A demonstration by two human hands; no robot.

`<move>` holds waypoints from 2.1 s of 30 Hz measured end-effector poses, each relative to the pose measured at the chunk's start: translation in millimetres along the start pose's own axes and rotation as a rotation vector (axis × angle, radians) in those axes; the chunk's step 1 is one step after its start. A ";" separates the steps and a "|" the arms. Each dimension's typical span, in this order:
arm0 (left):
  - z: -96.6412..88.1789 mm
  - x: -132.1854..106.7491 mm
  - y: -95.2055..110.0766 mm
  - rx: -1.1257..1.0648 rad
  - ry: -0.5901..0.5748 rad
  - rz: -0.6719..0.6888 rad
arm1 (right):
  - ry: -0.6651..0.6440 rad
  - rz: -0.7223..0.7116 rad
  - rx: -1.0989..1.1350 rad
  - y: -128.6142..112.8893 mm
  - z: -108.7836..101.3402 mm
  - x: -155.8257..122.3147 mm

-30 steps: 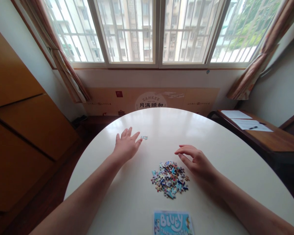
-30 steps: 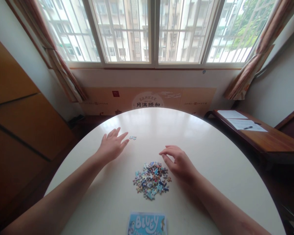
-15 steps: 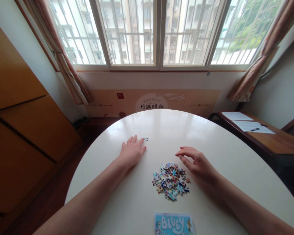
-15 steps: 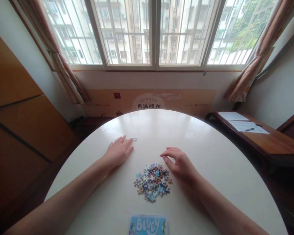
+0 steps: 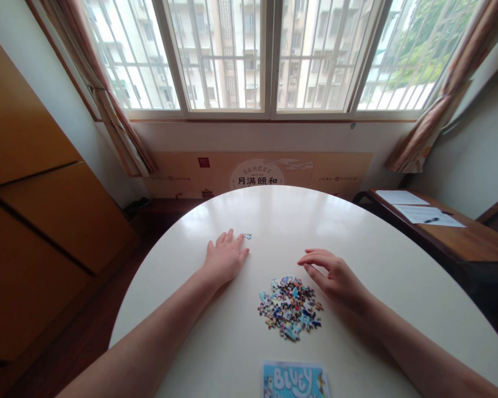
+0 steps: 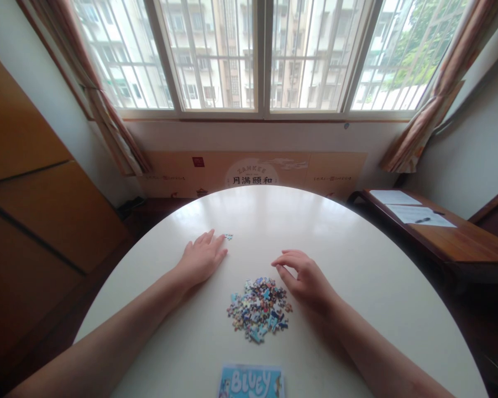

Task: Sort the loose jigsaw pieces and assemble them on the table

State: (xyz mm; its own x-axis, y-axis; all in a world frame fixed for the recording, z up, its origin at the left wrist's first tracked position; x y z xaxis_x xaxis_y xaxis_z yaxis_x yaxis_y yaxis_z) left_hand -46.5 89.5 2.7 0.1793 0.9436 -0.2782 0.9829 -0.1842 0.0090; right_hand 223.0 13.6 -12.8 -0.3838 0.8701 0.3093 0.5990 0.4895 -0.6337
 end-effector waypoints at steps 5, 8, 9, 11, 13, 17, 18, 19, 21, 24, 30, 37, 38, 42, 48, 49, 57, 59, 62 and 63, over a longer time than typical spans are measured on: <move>1.4 1.0 -0.2 -0.015 0.013 0.012 | 0.011 0.005 0.002 -0.2 -0.2 -0.4; 1.5 1.0 0.2 -0.016 0.014 0.006 | 0.018 0.005 0.003 0.6 -0.4 -0.6; 1.0 0.7 0.5 -0.018 0.009 0.003 | 0.019 0.004 0.003 0.6 -0.6 -0.6; -0.6 -0.4 1.3 -0.026 0.000 0.004 | 0.018 0.002 0.005 0.3 -1.3 -0.8; -3.4 -1.9 2.1 -0.034 0.009 0.006 | 0.021 0.003 0.007 -0.5 -2.5 -1.3; -13.7 -9.6 6.5 -0.058 0.159 0.084 | 0.025 0.004 0.006 -2.5 -4.3 -2.2; -16.6 -13.2 9.7 -0.077 0.200 0.167 | 0.023 0.005 0.006 -2.8 -4.5 -2.3; -18.8 -17.3 13.6 -0.104 0.216 0.272 | 0.019 0.006 0.005 -3.1 -4.5 -2.3; -21.0 -26.6 22.4 -0.162 0.158 0.510 | 0.007 0.006 0.003 -3.5 -4.4 -2.0; -21.4 -39.4 32.7 -0.210 -0.036 0.777 | -0.003 0.006 -0.005 -3.4 -4.7 -1.9; -25.4 -45.6 34.9 -0.286 -0.250 0.914 | 0.008 0.012 -0.007 -3.1 -6.3 -2.9; -24.0 -45.0 33.3 -0.261 -0.266 0.899 | 0.001 0.022 0.002 -2.4 -5.3 -2.9; -24.1 -44.8 32.6 -0.250 -0.254 0.892 | 0.001 0.023 0.004 -1.8 -5.1 -3.0; -26.4 -42.4 27.7 -0.215 -0.213 0.824 | 0.001 0.015 0.005 0.3 -4.5 -3.4; -25.6 -38.4 21.9 -0.233 -0.216 0.769 | 0.007 0.022 0.001 0.2 -4.5 -3.5; -24.7 -37.9 21.5 -0.237 -0.210 0.772 | 0.005 0.022 0.002 -0.1 -4.5 -3.4; -23.0 -33.7 20.8 -0.263 -0.229 0.750 | 0.004 0.023 0.014 -1.5 -4.1 -2.8; -22.9 -30.9 18.9 -0.273 -0.229 0.693 | 0.003 0.019 0.011 -1.7 -4.0 -2.5; -21.4 -25.8 13.0 -0.293 -0.191 0.562 | -0.002 0.012 0.008 -1.7 -4.0 -2.1; -20.8 -24.3 10.6 -0.297 -0.176 0.513 | -0.004 0.013 0.008 -1.5 -3.9 -2.0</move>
State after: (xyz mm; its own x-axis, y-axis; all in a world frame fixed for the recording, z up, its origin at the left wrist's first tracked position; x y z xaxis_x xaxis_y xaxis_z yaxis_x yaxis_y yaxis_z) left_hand -39.5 70.3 29.5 0.6473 0.6911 -0.3216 0.7478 -0.4940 0.4435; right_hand 225.6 11.3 -9.7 -0.3788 0.8760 0.2985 0.5982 0.4778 -0.6433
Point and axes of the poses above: each hand's wrist, its own x-axis towards the middle knuckle, its own z-axis out of the palm, y = z × x, the point moved 3 cm from there along x, towards the middle knuckle, and after that the axes turned 12 degrees about -y, right-handed, at the moved point
